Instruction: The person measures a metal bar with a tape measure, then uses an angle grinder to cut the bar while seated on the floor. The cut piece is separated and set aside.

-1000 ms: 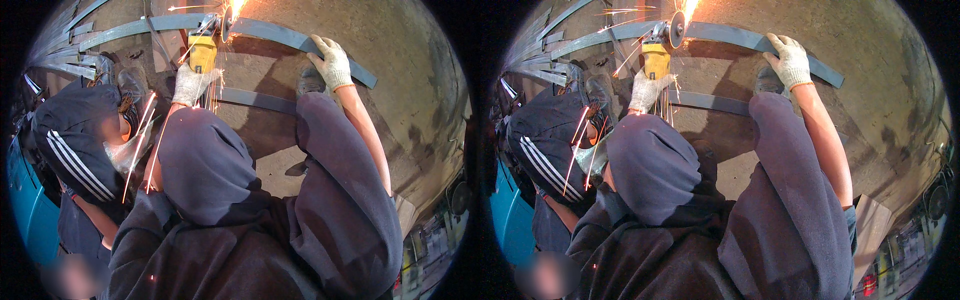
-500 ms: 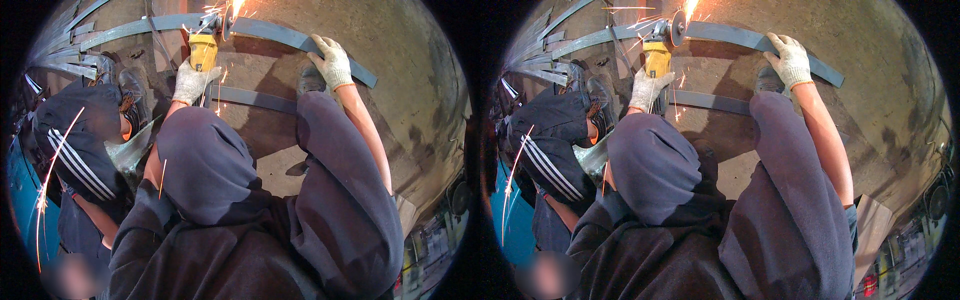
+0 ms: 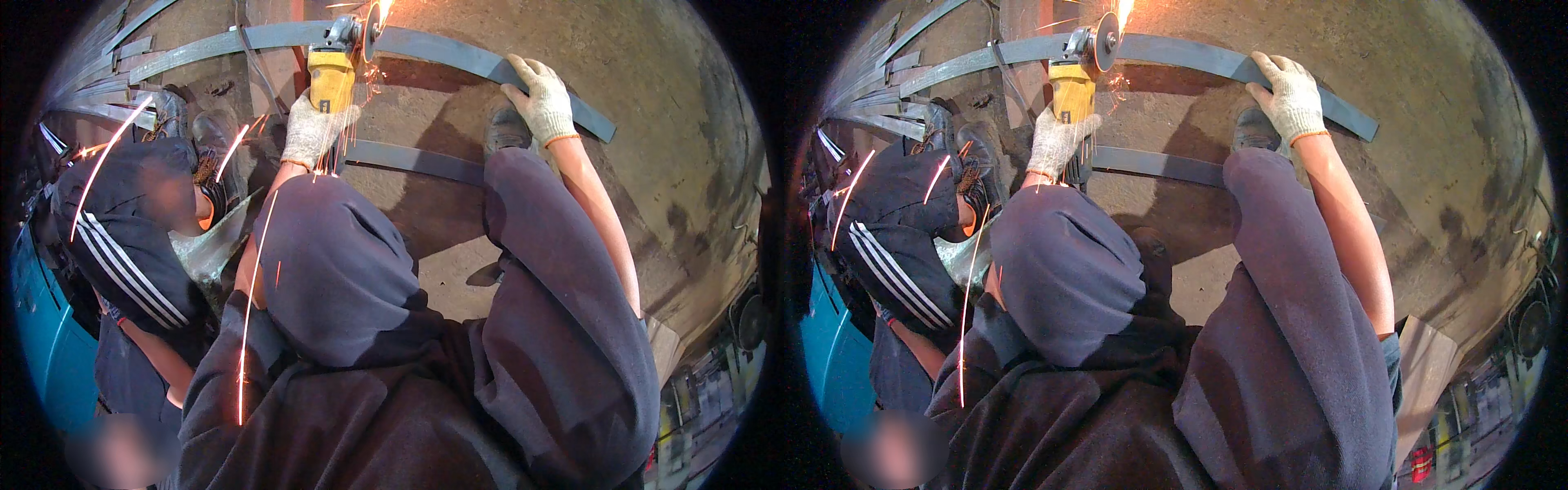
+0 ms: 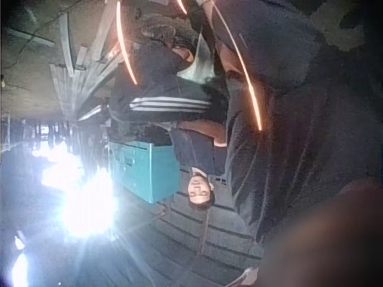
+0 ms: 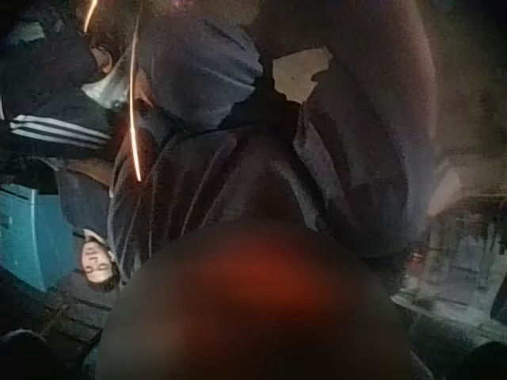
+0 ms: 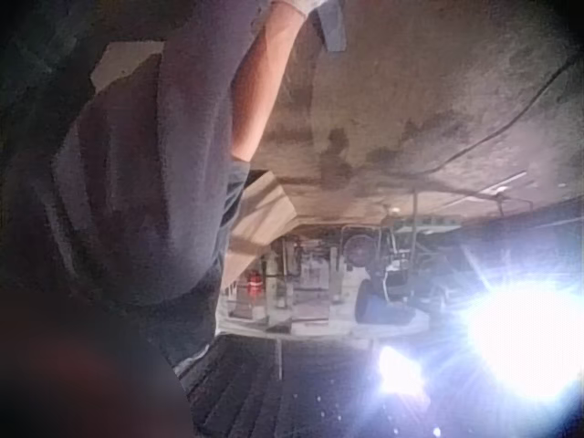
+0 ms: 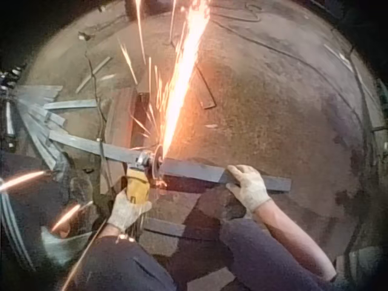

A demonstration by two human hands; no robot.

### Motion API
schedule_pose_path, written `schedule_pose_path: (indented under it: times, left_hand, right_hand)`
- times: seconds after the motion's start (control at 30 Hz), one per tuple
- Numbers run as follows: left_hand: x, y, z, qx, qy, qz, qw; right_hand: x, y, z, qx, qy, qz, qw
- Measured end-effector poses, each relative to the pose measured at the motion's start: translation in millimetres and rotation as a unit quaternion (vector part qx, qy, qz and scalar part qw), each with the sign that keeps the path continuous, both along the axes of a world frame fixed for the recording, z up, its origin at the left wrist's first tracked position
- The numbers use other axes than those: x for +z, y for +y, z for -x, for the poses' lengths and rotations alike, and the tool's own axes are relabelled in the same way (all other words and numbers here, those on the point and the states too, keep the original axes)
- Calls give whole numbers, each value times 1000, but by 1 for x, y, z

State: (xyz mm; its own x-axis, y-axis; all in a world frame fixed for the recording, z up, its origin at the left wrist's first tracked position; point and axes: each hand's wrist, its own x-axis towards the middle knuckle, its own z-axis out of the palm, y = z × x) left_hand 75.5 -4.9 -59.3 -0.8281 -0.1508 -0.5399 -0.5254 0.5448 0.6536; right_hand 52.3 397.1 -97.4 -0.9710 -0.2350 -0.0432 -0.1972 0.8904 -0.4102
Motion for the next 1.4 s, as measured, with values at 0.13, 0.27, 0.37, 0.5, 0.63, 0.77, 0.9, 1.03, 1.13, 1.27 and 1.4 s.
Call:
schedule_pose_path:
  times: [0.13, 0.27, 0.37, 0.5, 0.63, 0.77, 0.9, 1.03, 1.13, 1.27, 1.4]
  left_hand:
    - [-11, -7, -3, -41, -12, 39, 998]
    - [8, 2, -4, 3, -45, -2, 999]
    - [-5, -3, -10, -2, -17, 16, 1000]
    - [-11, -6, -12, 12, -14, -19, 1000]
    - [0, -1, -3, -48, 4, 21, 999]
    - [-4, -5, -2, -59, 15, 41, 997]
    - [0, -1, -7, -19, -40, 17, 999]
    - [12, 5, -10, 1, -12, 3, 1000]
    - [-8, -6, -14, 9, -7, -6, 1000]
    - [-13, -6, -8, 1, -25, 3, 1000]
    - [-6, -4, -6, -22, 3, 20, 1000]
  right_hand:
    - [-1, 0, -1, -2, -8, -5, 1000]
    - [-5, 2, -2, -2, -7, -8, 1000]
    - [-5, 1, -2, -3, -7, -4, 1000]
    - [-3, 1, -2, -5, -7, 1, 1000]
    - [-4, 1, -2, -4, -3, -3, 1000]
    - [-5, 0, -1, -4, -5, 1, 1000]
    - [-4, 1, -2, -7, -8, -1, 1000]
    - [-1, 0, -2, -8, -4, -6, 1000]
    - [-1, 0, -2, -5, -8, -1, 1000]
    - [-5, 2, -2, -3, -3, -2, 1000]
    - [-5, 1, -1, -3, -6, 1, 1000]
